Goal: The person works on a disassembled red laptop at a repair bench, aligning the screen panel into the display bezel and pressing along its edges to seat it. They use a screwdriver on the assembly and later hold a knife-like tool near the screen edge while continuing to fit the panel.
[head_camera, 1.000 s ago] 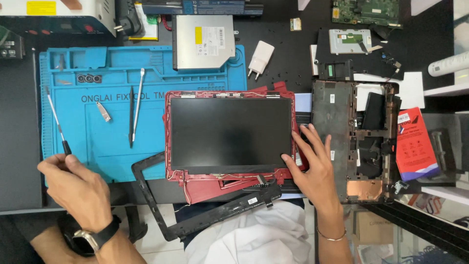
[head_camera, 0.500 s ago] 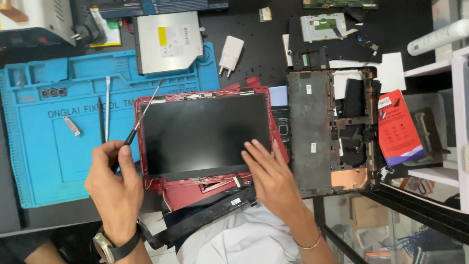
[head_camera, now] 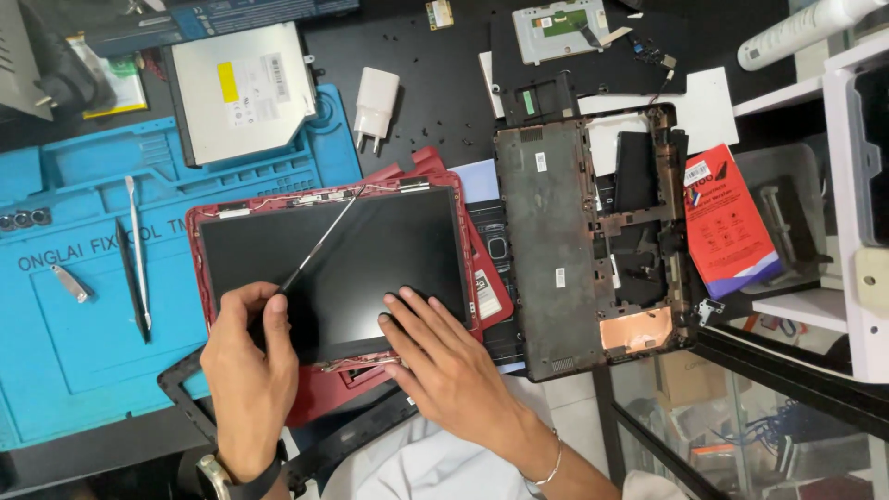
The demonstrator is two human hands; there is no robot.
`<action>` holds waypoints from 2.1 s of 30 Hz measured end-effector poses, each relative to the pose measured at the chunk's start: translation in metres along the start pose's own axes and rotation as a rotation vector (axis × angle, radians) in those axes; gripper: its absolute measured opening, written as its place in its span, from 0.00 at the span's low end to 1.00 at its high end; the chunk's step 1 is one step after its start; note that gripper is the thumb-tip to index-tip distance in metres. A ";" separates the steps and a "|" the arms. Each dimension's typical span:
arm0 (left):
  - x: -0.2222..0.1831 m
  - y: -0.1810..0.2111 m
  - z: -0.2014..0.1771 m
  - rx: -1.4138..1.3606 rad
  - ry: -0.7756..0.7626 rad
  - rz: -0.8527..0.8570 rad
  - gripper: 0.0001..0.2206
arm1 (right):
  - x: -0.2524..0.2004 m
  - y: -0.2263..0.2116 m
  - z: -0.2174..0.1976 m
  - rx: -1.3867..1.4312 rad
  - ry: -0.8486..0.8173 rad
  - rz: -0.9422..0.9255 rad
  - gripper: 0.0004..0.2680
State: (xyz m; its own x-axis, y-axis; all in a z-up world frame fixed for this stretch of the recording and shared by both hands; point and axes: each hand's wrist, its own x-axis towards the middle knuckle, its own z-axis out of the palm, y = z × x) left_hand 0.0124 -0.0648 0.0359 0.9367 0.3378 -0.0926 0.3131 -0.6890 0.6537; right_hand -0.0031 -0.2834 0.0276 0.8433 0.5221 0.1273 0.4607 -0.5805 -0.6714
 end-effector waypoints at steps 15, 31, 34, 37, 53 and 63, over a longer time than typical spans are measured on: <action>0.008 0.041 -0.012 0.165 -0.172 0.619 0.06 | -0.013 0.007 0.012 0.027 0.062 0.002 0.18; 0.061 0.069 -0.005 0.185 0.140 0.448 0.04 | -0.014 0.010 0.007 0.083 0.047 0.018 0.17; 0.067 0.060 0.004 0.231 0.140 0.450 0.03 | -0.014 0.011 0.007 0.090 0.040 0.019 0.18; 0.069 0.060 0.009 0.264 0.142 0.467 0.03 | -0.016 0.011 0.008 0.096 0.032 0.018 0.17; 0.075 0.058 0.019 0.174 0.113 0.398 0.04 | -0.013 0.012 0.009 0.079 0.015 0.027 0.17; 0.085 0.047 0.029 0.146 0.158 0.479 0.04 | -0.015 0.013 0.011 0.076 0.011 0.028 0.17</action>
State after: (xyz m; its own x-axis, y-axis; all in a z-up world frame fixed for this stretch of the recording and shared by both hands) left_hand 0.1111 -0.0869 0.0374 0.9487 0.0472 0.3126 -0.1157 -0.8683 0.4823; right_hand -0.0123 -0.2918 0.0086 0.8588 0.4991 0.1151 0.4146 -0.5453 -0.7285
